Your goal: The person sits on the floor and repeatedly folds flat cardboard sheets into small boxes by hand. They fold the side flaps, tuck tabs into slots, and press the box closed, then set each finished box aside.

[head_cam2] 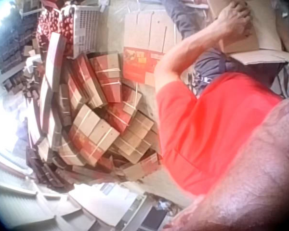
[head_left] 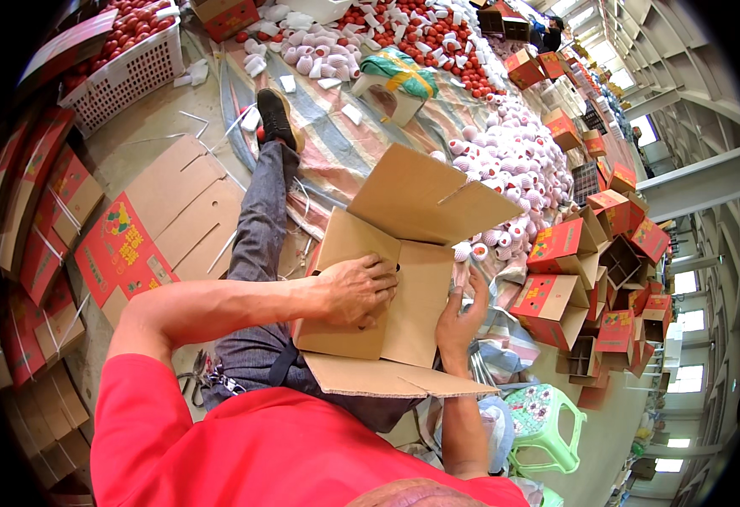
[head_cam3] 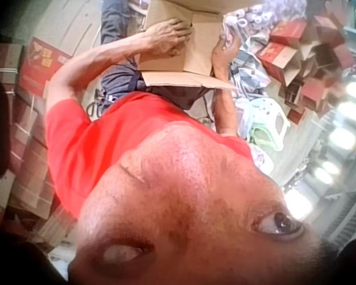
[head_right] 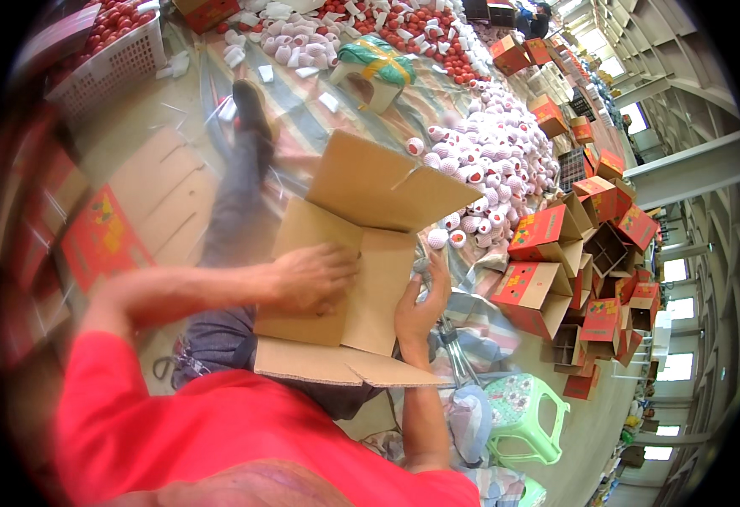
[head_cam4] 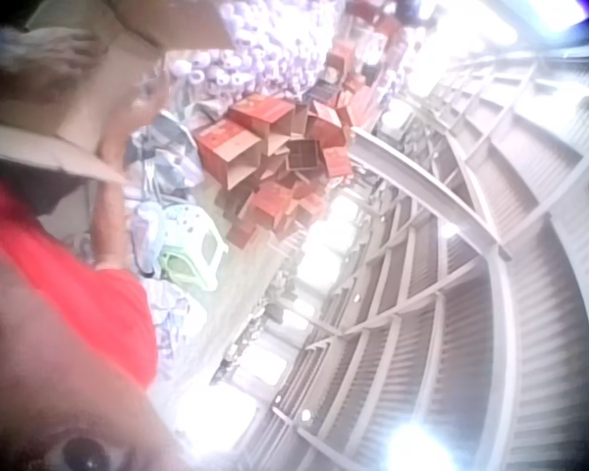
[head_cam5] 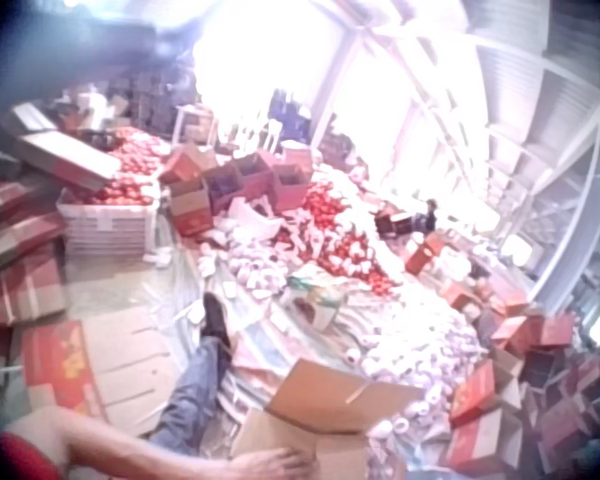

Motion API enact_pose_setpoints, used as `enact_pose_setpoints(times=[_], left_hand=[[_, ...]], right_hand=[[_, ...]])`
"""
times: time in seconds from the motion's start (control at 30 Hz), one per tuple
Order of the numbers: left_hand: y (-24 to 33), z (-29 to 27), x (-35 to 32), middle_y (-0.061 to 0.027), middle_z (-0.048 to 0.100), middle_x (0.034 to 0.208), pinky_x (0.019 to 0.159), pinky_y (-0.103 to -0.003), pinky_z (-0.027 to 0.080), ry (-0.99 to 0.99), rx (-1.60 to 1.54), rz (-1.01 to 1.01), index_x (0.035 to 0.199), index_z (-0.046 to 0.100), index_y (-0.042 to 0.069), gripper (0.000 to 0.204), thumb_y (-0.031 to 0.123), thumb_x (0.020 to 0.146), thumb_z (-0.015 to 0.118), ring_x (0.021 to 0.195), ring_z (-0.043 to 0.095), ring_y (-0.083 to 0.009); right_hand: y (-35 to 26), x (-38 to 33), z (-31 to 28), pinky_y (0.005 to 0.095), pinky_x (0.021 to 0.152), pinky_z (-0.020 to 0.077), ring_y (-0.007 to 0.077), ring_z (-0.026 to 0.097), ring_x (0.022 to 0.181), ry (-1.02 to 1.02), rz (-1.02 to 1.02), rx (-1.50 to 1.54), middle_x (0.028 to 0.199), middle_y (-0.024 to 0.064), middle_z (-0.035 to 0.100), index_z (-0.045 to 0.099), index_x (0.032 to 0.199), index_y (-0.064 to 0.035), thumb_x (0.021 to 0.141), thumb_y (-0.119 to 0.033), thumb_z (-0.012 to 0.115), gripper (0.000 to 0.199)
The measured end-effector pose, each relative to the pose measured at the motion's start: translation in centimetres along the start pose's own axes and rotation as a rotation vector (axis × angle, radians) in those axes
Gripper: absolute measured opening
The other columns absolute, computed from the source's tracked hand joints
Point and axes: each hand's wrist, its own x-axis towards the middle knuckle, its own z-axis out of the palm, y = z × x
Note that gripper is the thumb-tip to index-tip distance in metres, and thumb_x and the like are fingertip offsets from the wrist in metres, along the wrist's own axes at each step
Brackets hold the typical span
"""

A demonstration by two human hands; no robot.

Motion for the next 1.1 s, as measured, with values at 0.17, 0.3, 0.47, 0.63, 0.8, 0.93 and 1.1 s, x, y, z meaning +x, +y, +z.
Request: enact_pose_setpoints(times=[0.17,0.3,0.47,0.63,0.8,0.93,1.1], left_hand=[[-0.3,1.2,0.0,-0.018,0.064,0.148,0.123,-0.047,0.038,-0.07,-0.043,-0.01,0.125,0.072,0.0,0.054,0.04,0.089,0.071,0.144,0.053,-0.035],[-0.3,-0.2,0.4,-0.0154,0.07,0.137,0.117,-0.047,0.043,-0.047,-0.015,0.0,0.112,0.077,0.005,0.042,0.038,0.085,0.073,0.138,0.058,-0.0344],[0.1,-3.7,-0.2,-0.0119,0.075,0.106,0.105,-0.044,0.051,-0.108,0.011,0.005,0.099,0.074,0.004,0.031,0.027,0.078,0.073,0.111,0.071,-0.0318],[-0.3,-2.2,-0.4,-0.0153,0.073,0.096,0.098,-0.044,0.052,0.049,-0.012,-0.07,0.094,0.071,0.006,0.02,0.022,0.083,0.073,0.102,0.072,-0.0334],[-0.9,-0.2,-0.1,-0.0171,0.073,0.098,0.1,-0.044,0.051,0.07,-0.088,-0.082,0.096,0.068,0.002,0.022,0.014,0.079,0.073,0.108,0.07,-0.0335],[-1.0,-0.7,-0.1,-0.0166,0.073,0.098,0.1,-0.043,0.051,0.029,-0.093,-0.064,0.097,0.068,0.002,0.021,0.013,0.08,0.072,0.108,0.07,-0.0336],[-1.1,-0.7,-0.2,-0.0161,0.073,0.099,0.1,-0.043,0.051,0.047,-0.091,-0.102,0.098,0.068,0.002,0.02,0.012,0.081,0.071,0.109,0.07,-0.0329]], right_hand=[[2.1,-1.9,2.4,0.0432,0.118,0.044,0.0299,0.058,0.139,-0.077,0.356,0.342,0.145,0.024,0.063,0.055,0.144,0.0099,0.108,-0.012,0.055,0.042],[3.0,-2.5,2.9,0.0398,0.116,0.0455,0.0263,0.061,0.135,-0.189,0.502,0.513,0.142,0.021,0.065,0.056,0.144,0.0097,0.111,-0.018,0.054,0.043],[2.7,-2.7,3.6,0.0372,0.109,0.0501,0.0232,0.066,0.123,-0.136,0.381,0.488,0.131,0.0166,0.07,0.06,0.138,0.0097,0.111,-0.019,0.058,0.04],[1.8,-3.0,2.5,0.0365,0.094,0.0541,0.0187,0.069,0.109,-0.183,0.486,0.423,0.119,0.0124,0.075,0.067,0.126,0.0087,0.109,-0.022,0.064,0.035],[-0.6,-2.8,-0.9,0.0435,0.077,0.0563,0.0351,0.076,0.086,-0.365,0.406,0.002,0.095,0.0223,0.078,0.068,0.106,0.0076,0.105,-0.022,0.068,0.03],[-1.6,-1.8,-1.8,0.0422,0.069,0.0545,0.0363,0.071,0.073,-0.392,0.173,-0.062,0.083,0.0253,0.073,0.065,0.097,0.0075,0.104,-0.016,0.068,0.025],[-1.4,-1.1,-1.7,0.0456,0.1,0.0555,0.0423,0.074,0.112,-0.294,-0.074,-0.029,0.122,0.0245,0.076,0.069,0.1,0.0058,0.101,-0.008,0.067,0.014]])
